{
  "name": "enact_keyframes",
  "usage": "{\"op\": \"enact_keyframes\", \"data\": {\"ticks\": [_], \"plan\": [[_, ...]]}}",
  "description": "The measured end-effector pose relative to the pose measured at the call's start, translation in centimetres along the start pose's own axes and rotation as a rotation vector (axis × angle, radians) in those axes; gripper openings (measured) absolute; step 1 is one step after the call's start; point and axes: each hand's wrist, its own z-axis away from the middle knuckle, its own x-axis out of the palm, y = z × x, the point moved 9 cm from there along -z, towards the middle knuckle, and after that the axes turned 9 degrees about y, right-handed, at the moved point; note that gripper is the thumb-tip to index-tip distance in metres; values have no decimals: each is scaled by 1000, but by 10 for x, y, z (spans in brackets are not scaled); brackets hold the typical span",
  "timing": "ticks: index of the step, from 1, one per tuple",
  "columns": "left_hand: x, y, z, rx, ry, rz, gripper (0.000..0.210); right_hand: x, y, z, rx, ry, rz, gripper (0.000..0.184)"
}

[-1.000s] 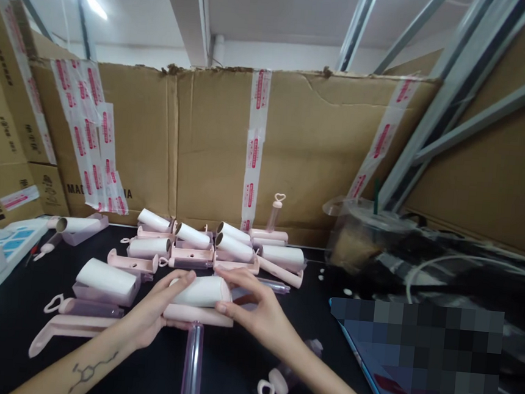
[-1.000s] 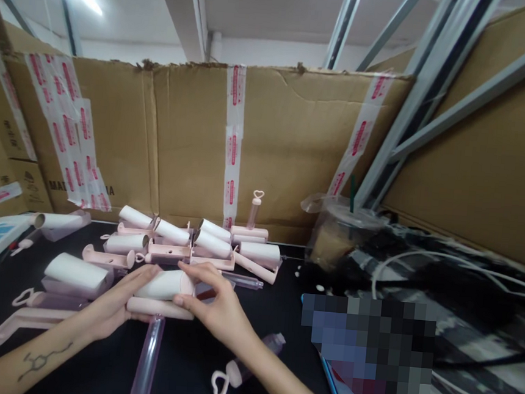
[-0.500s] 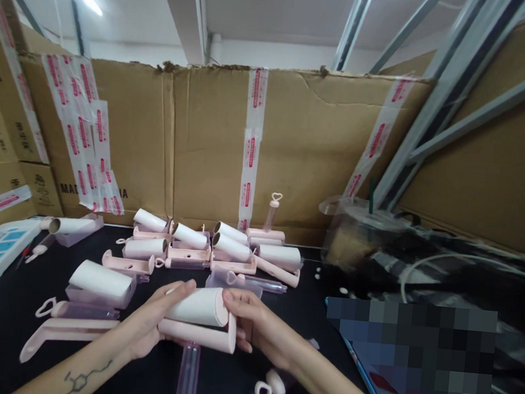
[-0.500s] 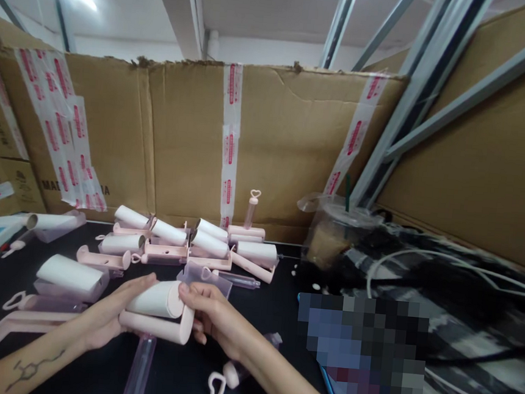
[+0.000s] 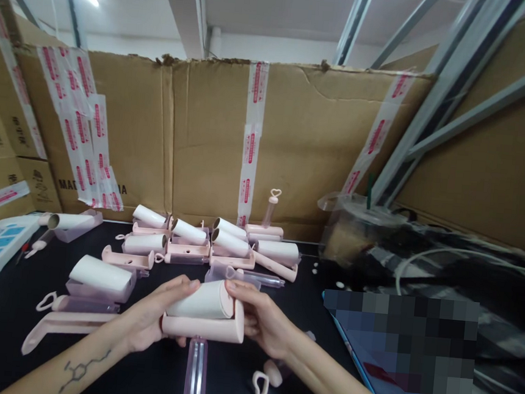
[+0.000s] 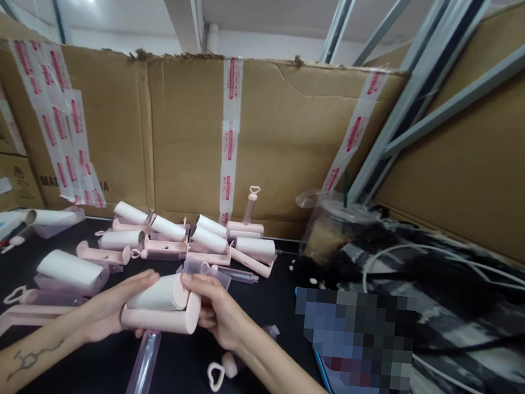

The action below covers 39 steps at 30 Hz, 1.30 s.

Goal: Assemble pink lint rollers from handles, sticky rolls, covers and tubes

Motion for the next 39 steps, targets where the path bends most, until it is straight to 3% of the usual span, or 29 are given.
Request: {"op": "enact_keyframes", "data": {"ticks": [8, 15, 18, 20, 24, 27, 28, 29, 31, 33, 36, 38, 39], "plan": [[8, -2, -1, -6, -121, 21, 26, 2, -10, 6, -39, 50, 2, 39], [7, -5, -1, -2, -110, 9, 26, 2, -12, 7, -55, 24, 45, 39], [2, 2, -2, 68, -57, -32, 27, 4, -13, 6, -123, -6, 142, 36], [1, 9, 0, 130, -28, -60, 27, 2, -23, 8, -274, 32, 330, 36], [1, 15, 5, 186, 1, -75, 26, 1, -73, 41, -914, 296, 944, 41], [-4, 19, 4, 213, 38, -4, 27, 8, -93, 70, -1253, 448, 1204, 25], [-7, 20, 3, 217, 56, 30, 28, 12, -94, 75, -1301, 439, 1251, 15], [-9, 22, 2, 216, 73, 64, 31, 18, -92, 77, -1341, 386, 1313, 17], [-11, 23, 1, 191, 84, 138, 36, 37, -77, 79, -1449, 191, 1499, 43], [-4, 23, 2, 130, 25, 215, 40, 49, -60, 79, -1574, 57, 1703, 51], [14, 23, 8, 3, -146, 332, 50, 46, -59, 79, -1687, 127, 1800, 41], [15, 23, 6, -33, -178, 382, 54, 34, -75, 77, -1631, 225, 1695, 32], [9, 22, 2, -22, -141, 387, 53, 25, -85, 74, -1555, 266, 1615, 28]]}}
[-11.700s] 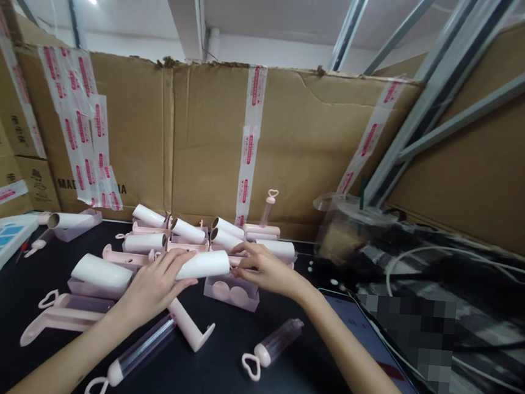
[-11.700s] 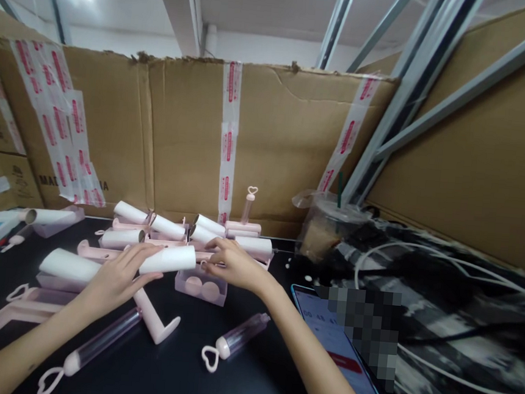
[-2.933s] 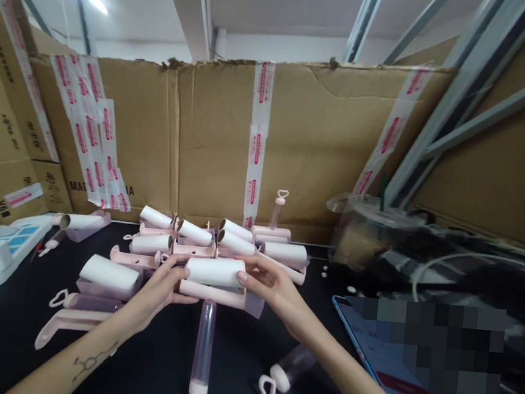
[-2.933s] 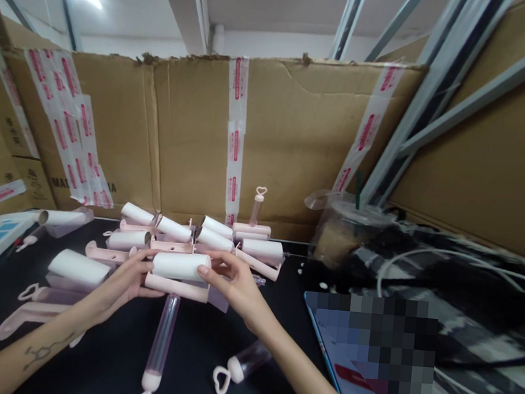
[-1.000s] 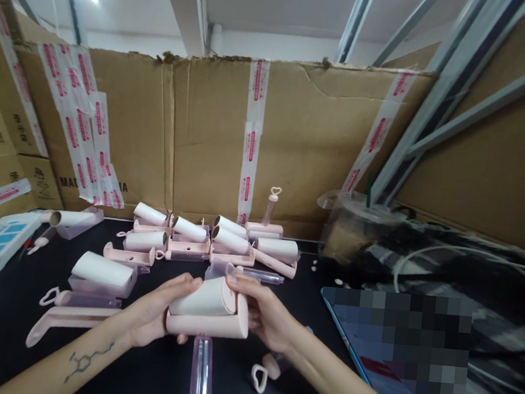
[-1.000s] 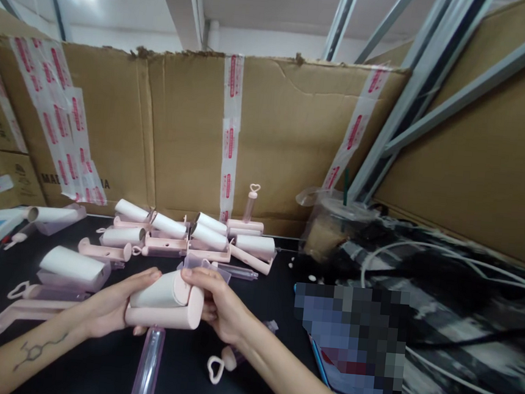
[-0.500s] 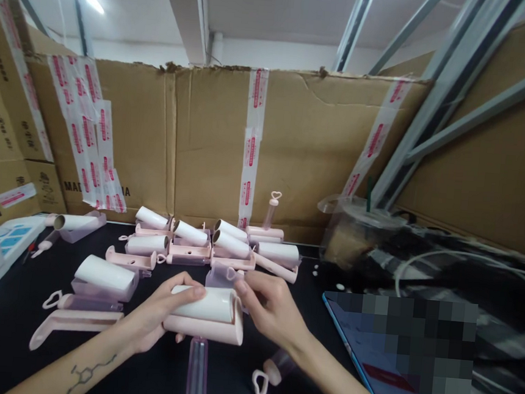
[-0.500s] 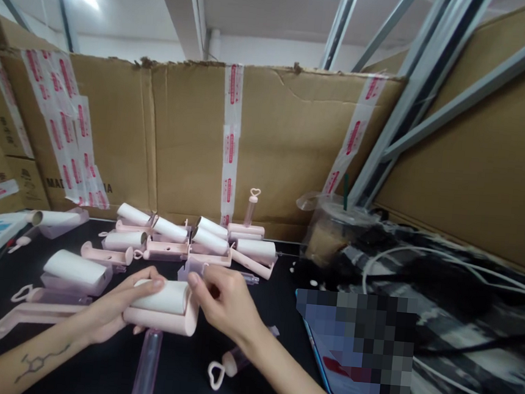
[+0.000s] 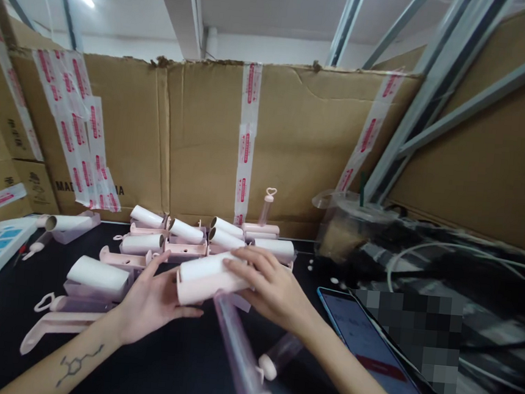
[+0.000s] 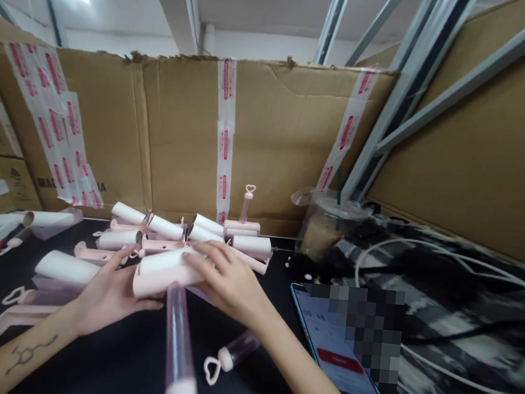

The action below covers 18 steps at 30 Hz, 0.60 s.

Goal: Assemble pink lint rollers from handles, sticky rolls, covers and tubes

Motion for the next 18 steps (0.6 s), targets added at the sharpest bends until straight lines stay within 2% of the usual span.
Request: {"op": "enact_keyframes", "data": {"ticks": [2, 4, 7, 9, 14, 16, 18], "plan": [[-20, 8, -9, 104, 121, -49, 42, 0, 32, 3, 262, -19, -100, 29], [-38, 19, -14, 264, 233, -135, 32, 8, 61, 13, 521, -78, -164, 33], [-45, 26, -15, 426, 284, -282, 24, 28, 85, 34, 763, -177, -206, 39], [-44, 21, -15, 451, 293, -435, 29, 42, 88, 43, 805, -210, -228, 41], [-45, 16, -14, 658, 387, -1001, 83, 67, 71, 43, 749, -177, -429, 42], [-43, 12, -15, 689, 345, -1089, 98, 73, 60, 40, 726, -223, -529, 40], [-38, 6, -17, 635, 268, -1106, 99, 77, 46, 37, 679, -309, -620, 36]]}}
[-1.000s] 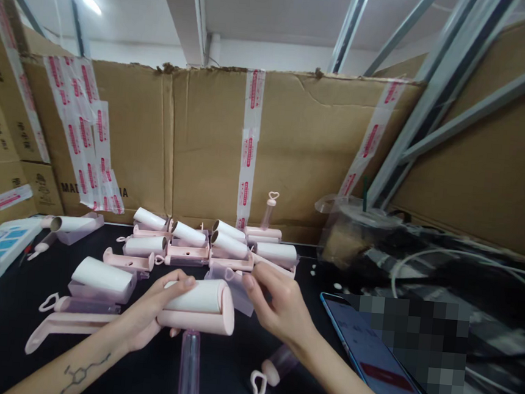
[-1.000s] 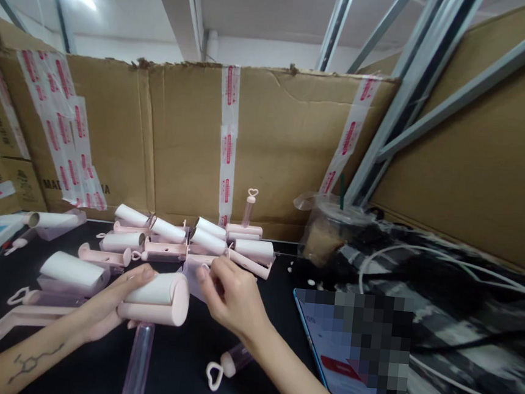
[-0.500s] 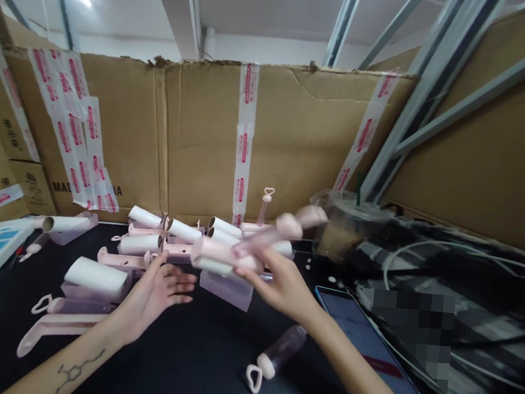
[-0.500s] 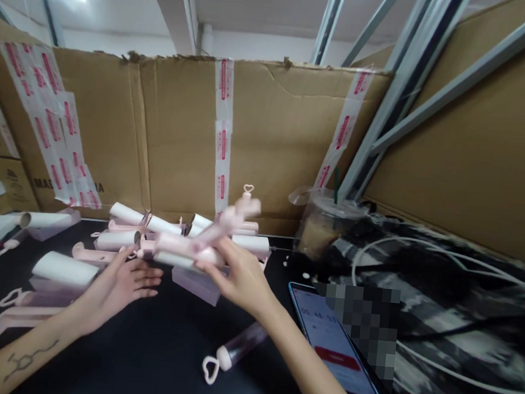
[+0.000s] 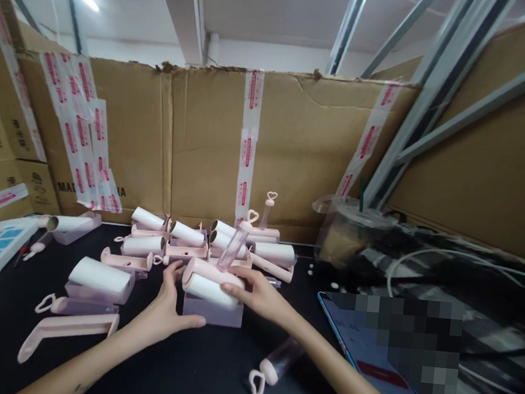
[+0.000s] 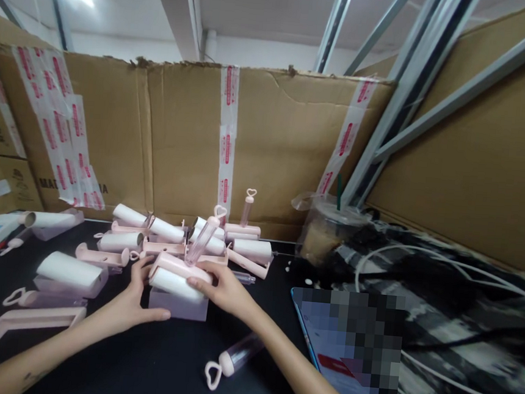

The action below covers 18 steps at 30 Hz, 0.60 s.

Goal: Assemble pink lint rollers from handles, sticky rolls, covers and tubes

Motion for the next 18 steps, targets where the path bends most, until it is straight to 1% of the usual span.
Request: {"op": "enact_keyframes", "data": {"ticks": [2, 4, 6, 9, 14, 18], "plan": [[5, 5, 2, -24, -79, -1, 90, 2, -11, 3, -45, -56, -2, 35], [5, 10, 4, -42, -107, -31, 81, -2, -19, 5, -88, -53, 47, 34], [4, 11, 5, -56, -107, -53, 79, -6, -25, 7, -108, -54, 120, 35], [5, 8, 6, -53, -110, -85, 82, -11, -30, 11, -118, -70, 217, 35], [8, 2, 6, -12, -111, -163, 73, -19, -42, 15, -159, -36, 326, 37], [9, 2, 7, -26, -125, -166, 67, -16, -45, 17, -179, -64, 371, 32]]}}
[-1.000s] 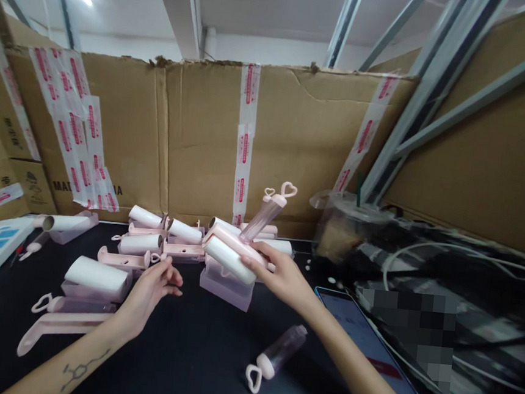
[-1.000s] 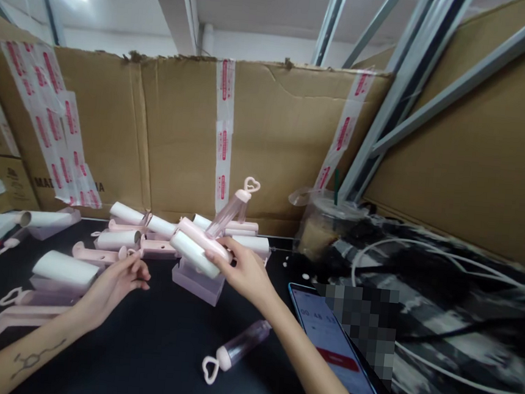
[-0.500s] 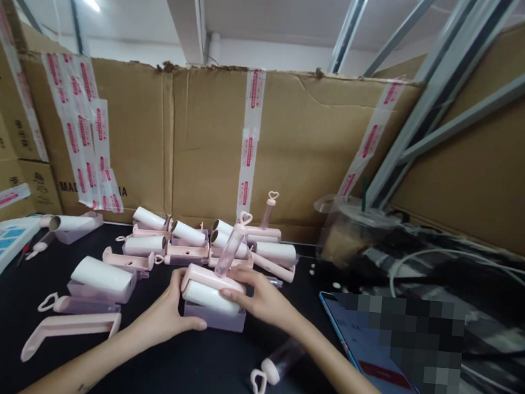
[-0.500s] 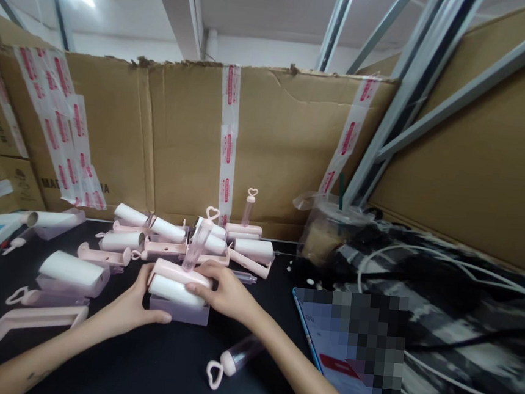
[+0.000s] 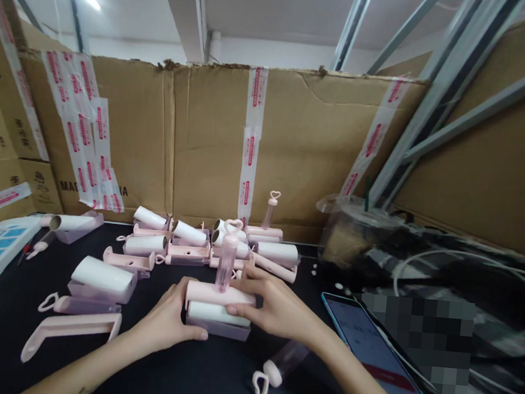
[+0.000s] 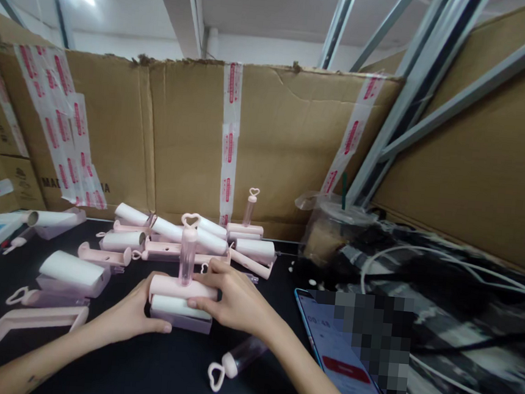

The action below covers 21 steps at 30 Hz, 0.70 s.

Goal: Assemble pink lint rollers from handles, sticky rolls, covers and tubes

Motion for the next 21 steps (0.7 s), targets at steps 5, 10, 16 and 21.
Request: {"op": "enact_keyframes", "data": {"ticks": [5, 10, 16, 21], "plan": [[-3, 10, 3, -3, -51, 36, 66, 9, 0, 2, -14, -66, 45, 39], [-3, 13, 3, -9, -92, 57, 61, 11, -2, 1, -24, -22, -46, 39], [-1, 13, 4, 1, -89, 70, 69, 22, -1, 1, 2, -99, -103, 26], [0, 15, 5, 8, -77, 63, 68, 16, -8, 0, 38, 30, -142, 48]]}}
